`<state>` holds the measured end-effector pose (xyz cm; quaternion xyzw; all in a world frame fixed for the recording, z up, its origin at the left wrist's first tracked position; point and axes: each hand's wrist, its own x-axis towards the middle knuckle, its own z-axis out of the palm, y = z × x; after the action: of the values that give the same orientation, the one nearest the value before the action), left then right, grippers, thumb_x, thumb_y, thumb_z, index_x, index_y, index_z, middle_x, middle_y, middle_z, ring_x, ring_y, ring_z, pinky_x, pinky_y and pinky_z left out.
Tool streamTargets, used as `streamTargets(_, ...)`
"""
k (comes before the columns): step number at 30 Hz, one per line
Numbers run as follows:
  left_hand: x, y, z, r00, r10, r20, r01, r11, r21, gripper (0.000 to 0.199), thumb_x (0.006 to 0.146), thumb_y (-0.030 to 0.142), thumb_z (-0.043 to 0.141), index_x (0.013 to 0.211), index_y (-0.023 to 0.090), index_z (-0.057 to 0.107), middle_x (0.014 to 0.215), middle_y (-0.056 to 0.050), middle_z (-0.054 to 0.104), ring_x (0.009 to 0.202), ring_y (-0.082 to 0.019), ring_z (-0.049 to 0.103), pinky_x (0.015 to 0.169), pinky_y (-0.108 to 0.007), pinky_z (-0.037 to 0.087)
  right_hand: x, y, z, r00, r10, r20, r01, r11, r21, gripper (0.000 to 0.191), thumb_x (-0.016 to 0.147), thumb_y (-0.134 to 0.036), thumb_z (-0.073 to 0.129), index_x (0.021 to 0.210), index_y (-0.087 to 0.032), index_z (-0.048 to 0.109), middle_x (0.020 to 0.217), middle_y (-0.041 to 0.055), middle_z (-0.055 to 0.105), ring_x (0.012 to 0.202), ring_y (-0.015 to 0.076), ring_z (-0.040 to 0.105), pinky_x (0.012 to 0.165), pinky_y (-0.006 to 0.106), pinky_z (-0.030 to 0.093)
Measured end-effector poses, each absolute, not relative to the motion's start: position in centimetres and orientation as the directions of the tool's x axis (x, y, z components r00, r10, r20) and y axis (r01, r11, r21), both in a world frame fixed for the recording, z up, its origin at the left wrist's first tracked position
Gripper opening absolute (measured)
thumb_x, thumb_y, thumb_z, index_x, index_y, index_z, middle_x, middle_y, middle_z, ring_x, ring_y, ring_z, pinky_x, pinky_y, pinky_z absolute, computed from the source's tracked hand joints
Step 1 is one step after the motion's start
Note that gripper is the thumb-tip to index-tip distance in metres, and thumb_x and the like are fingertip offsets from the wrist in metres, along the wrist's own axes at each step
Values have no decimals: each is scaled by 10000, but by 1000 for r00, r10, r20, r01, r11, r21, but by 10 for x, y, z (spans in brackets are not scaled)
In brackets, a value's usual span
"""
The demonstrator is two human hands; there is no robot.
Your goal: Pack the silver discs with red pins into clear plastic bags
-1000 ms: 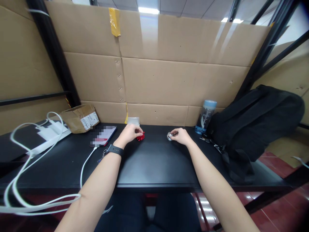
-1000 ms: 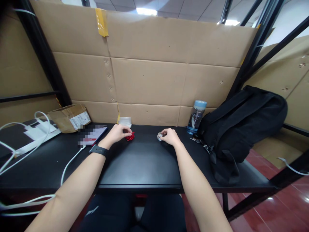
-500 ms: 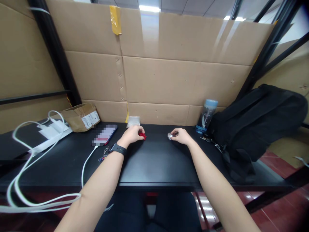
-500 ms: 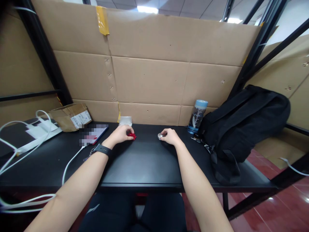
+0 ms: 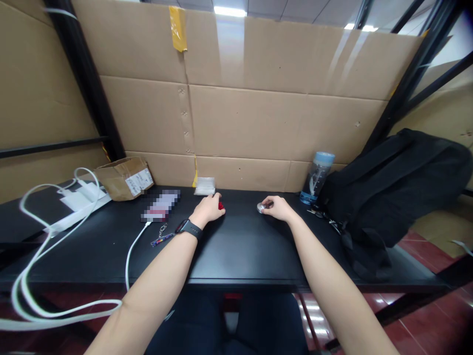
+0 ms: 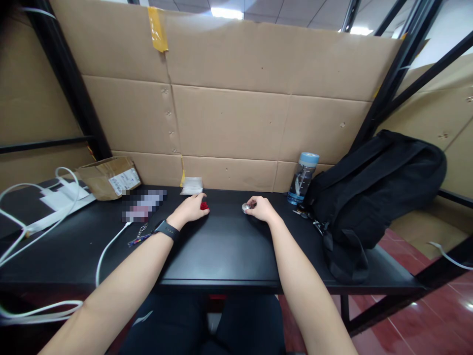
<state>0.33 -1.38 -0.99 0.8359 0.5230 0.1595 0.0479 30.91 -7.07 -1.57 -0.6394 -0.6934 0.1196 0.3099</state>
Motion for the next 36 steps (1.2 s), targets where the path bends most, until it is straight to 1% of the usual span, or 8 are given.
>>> streamTargets(4, -6, -6, -12, 461, 860, 219, 819, -507, 269, 510, 815, 352, 678, 1277, 154, 591, 1245, -187, 680, 1137, -338, 658, 957, -393, 507, 310, -70, -17, 0, 961, 276, 811, 162, -562, 215, 687, -244, 808, 895, -216, 764, 897, 27, 773, 808, 183, 693, 760, 272, 516)
streamTargets(6, -10, -2, -13, 492, 841, 223, 793, -539, 283, 494, 810, 328, 691, 1269, 171, 601, 1239, -165, 688, 1133, -315, 663, 961, -375, 507, 311, -69, -19, -12, 961, 275, 810, 170, -561, 261, 677, -241, 814, 931, -215, 759, 909, 25, 769, 809, 178, 690, 758, 268, 513)
streamTargets(10, -16, 3, -13, 556, 799, 227, 730, -601, 325, 533, 793, 310, 707, 1295, 177, 591, 1207, -144, 697, 1083, -283, 681, 952, -363, 513, 311, -67, -22, -31, 962, 271, 811, 183, -556, 418, 645, -216, 832, 1050, -205, 727, 945, 26, 755, 782, 156, 674, 752, 255, 502)
streamTargets(16, -11, -1, -13, 607, 753, 254, 618, -648, 445, 664, 744, 305, 743, 1358, 162, 535, 1154, -133, 696, 1025, -258, 691, 922, -369, 537, 312, -65, -25, -28, 965, 260, 803, 177, -569, 448, 643, -202, 829, 1075, -194, 709, 930, 28, 753, 797, 156, 680, 768, 252, 500)
streamTargets(22, 11, -10, -17, 666, 698, 263, 491, -676, 550, 604, 737, 297, 756, 1306, 203, 576, 1182, -114, 687, 1051, -237, 682, 920, -361, 552, 311, -66, -24, -9, 965, 262, 788, 168, -592, 493, 638, -188, 828, 1113, -183, 695, 916, 31, 752, 797, 155, 690, 769, 243, 507)
streamTargets(26, 16, -13, -17, 670, 693, 265, 453, -665, 594, 583, 743, 293, 756, 1291, 192, 580, 1203, -125, 681, 1067, -233, 686, 969, -373, 546, 307, -68, -23, -20, 958, 285, 779, 194, -596, 526, 632, -196, 826, 1139, -180, 684, 920, 29, 744, 794, 150, 686, 760, 236, 508)
streamTargets(31, 12, -12, -18, 655, 698, 288, 448, -666, 597, 586, 724, 307, 786, 1266, 206, 584, 1226, -127, 689, 1143, -255, 671, 1016, -395, 527, 296, -68, -26, -67, 945, 320, 755, 257, -603, 543, 643, -220, 824, 1163, -187, 671, 910, 12, 742, 780, 143, 675, 753, 238, 513)
streamTargets(36, 9, -13, -17, 657, 702, 275, 460, -662, 592, 619, 705, 341, 797, 1268, 196, 585, 1234, -129, 686, 1141, -260, 669, 1025, -395, 516, 286, -66, -29, -128, 933, 336, 747, 314, -586, 557, 665, -268, 831, 1190, -199, 657, 933, 13, 732, 824, 154, 661, 797, 264, 510)
